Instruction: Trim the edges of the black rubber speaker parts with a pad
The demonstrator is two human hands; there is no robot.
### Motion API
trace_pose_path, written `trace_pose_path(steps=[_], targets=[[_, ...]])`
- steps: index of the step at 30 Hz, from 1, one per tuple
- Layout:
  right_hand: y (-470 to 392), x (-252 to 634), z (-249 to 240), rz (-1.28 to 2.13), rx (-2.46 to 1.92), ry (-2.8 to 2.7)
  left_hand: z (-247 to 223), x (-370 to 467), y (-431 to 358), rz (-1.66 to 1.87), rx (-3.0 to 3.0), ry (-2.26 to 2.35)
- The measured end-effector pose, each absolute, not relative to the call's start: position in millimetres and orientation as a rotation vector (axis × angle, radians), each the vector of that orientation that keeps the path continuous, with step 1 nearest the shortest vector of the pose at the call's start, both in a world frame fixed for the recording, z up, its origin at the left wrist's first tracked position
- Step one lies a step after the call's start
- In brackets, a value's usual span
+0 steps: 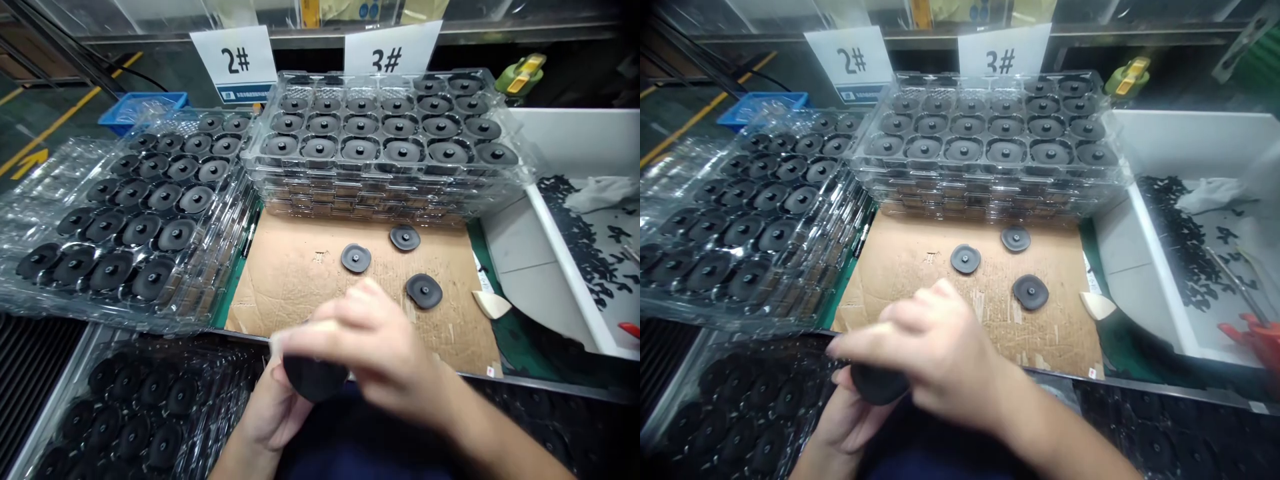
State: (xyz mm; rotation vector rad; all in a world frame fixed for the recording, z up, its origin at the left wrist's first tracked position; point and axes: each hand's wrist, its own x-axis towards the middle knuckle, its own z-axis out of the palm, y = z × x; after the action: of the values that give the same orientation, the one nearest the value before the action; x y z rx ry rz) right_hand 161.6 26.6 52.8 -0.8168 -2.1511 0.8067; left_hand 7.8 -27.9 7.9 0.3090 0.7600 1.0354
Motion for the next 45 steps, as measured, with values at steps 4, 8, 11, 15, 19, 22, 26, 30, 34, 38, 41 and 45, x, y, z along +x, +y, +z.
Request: trace_pose_path(steps=[4, 8, 11, 15, 19, 22, 26, 30, 34, 38, 41, 45], targets=[[51, 166, 12, 1.088, -1.282, -1.754, 4, 2, -28, 0.966, 0.181, 0.548], [51, 155, -46, 1.140, -1.349, -1.805, 0, -1, -30, 0.980, 0.104, 0.435], [39, 145, -65, 1.040, -1.434, -1.737, -1, -1, -31, 0.972, 0.068, 0.394], [35, 145, -39, 1.019, -1.413, -1.699, 0, -3, -29, 0.982, 0.112, 0.401], [30, 150, -11, 1.051, -1.347, -1.714, -1, -7, -26, 1.115, 0.515, 0.625], [20, 155, -16, 1.069, -1.384, -1.686, -7, -10, -25, 1.122, 1.189, 1.007], [5, 166, -24, 1.110, -1.431, -1.624, -13, -12, -25, 1.033, 1.755, 1.234], [-6, 174, -10, 1.248, -1.386, -1.515, -12, -15, -25, 0.984, 1.754, 1.258], [-8, 170, 6, 1.525, -1.289, -1.438, -11, -17, -24, 1.004, 1.732, 1.227], [-2, 168, 15, 1.796, -1.156, -1.353, -13, -18, -25, 0.997, 1.645, 1.140], [3, 170, 21, 1.999, -1.043, -1.268, -10, -18, -25, 0.900, 1.479, 1.047], [4, 175, 24, 2.146, -0.939, -1.200, -3, -16, -24, 0.758, 1.369, 0.930]])
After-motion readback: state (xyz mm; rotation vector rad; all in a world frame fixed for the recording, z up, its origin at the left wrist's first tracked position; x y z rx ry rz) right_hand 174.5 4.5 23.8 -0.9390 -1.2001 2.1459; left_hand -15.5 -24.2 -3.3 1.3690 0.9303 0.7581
